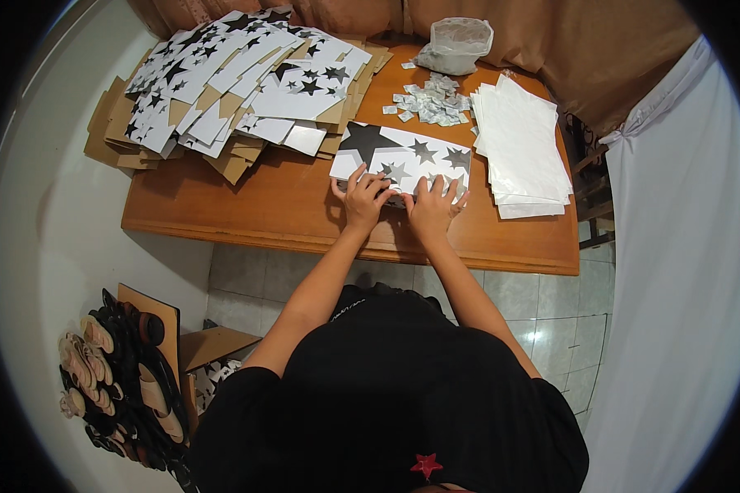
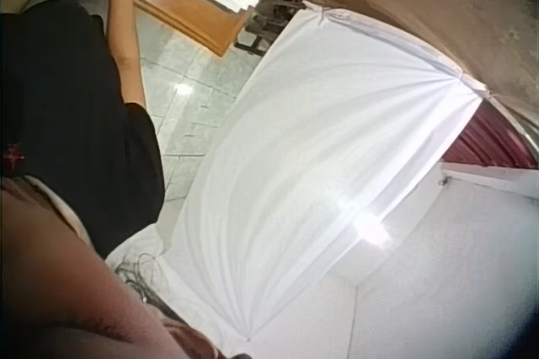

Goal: Assembling and folding cardboard shoe boxes and stacking them on a shelf.

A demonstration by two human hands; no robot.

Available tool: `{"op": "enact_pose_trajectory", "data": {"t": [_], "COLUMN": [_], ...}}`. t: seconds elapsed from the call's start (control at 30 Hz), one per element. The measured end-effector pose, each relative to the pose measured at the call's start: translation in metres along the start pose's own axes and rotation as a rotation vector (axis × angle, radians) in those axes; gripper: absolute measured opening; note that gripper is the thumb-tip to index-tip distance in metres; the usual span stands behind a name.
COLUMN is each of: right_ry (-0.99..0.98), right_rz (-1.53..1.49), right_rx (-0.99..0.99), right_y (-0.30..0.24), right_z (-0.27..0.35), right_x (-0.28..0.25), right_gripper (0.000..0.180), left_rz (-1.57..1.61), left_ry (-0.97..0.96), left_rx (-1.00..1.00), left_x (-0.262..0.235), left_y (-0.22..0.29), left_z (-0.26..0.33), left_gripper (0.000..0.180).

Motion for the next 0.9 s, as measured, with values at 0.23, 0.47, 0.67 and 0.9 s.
{"op": "enact_pose_trajectory", "data": {"t": [0.23,0.47,0.67,0.9], "right_ry": [-0.175,-0.194,-0.378,-0.553], "right_rz": [0.040,-0.185,-0.102,0.151], "right_rx": [-0.052,-0.051,0.054,0.124], "right_y": [-0.005,0.041,0.043,0.062], "right_z": [-0.026,-0.104,-0.102,-0.070], "right_x": [-0.012,0.042,0.029,-0.011], "right_gripper": [0.049,0.063,0.070,0.057], "left_rz": [-0.002,0.060,0.090,0.278], "left_ry": [-0.265,-0.293,-0.266,-0.231], "left_rx": [-0.045,-0.138,-0.118,-0.141], "left_x": [-0.006,0.004,0.001,-0.030], "left_y": [-0.010,-0.002,-0.013,-0.021], "left_z": [0.000,-0.013,-0.009,0.007], "left_gripper": [0.047,0.044,0.042,0.048]}}
Point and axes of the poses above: each hand's wrist, its own z-axis away from the middle knuckle, its own x-axis out of the palm, y = z × x, the point moved 3 cm from there along -z, towards the middle knuckle, and after that the axes turned 15 degrees about x, right-handed, at the moved point
